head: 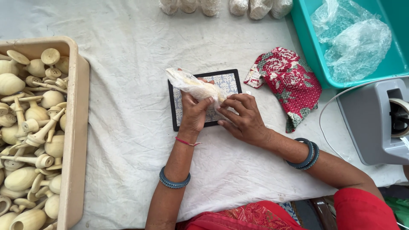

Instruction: The person wraps small, light-colored wooden objects in bubble wrap. They place each object on a sheet of bubble wrap, fold the material around it, and then secure the package with clear tape using a tape dispenser.

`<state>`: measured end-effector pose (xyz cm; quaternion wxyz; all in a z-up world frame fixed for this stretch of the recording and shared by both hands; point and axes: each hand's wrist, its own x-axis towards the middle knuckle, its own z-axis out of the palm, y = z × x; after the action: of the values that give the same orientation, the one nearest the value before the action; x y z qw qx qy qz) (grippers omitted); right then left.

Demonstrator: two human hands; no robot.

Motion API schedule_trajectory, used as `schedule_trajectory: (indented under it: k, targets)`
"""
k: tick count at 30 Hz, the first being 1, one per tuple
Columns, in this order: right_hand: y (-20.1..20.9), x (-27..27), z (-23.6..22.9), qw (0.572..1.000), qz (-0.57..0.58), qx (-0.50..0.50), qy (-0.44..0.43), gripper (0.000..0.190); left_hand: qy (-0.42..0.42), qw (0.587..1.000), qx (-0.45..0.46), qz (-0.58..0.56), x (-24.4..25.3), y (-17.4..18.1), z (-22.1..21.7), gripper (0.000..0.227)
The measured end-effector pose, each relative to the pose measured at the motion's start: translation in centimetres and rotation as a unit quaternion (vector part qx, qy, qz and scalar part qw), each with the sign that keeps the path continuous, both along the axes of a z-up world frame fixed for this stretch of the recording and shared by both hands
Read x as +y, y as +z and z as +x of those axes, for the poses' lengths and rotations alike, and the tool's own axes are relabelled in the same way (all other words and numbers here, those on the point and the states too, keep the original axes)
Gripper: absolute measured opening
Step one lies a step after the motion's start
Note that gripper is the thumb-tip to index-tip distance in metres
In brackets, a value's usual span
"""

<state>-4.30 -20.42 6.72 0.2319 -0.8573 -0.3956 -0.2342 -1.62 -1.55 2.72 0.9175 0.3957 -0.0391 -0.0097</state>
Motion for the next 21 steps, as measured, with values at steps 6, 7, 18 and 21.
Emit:
schedule_trajectory:
  k: [6,7,18,21]
  targets:
    - [-0.6,0.5,0.7,0.998,0.05,0.042,-0.009,0.031,0.007,0.999,0.016,-0.036,0.0,-0.3,-0.1,0.117]
    - [-0.1,0.7,0.9,1.0,0.021,0.009,-0.012,0.041,0.01,0.999,0.014,-0.043,0.0,-0.4,0.1,0.116]
    - [-2.3,0.5,2.4,0.888,0.278,0.363,-0.06,0.028,-0.002,1.0,-0.007,0.013,0.0,0.2,-0.1,0.127]
    - [-2.4,0.4,3.3,0.833,0.346,0.428,-0.048,0.046,-0.014,1.0,-0.021,0.017,0.2,0.9,-0.2,0.129]
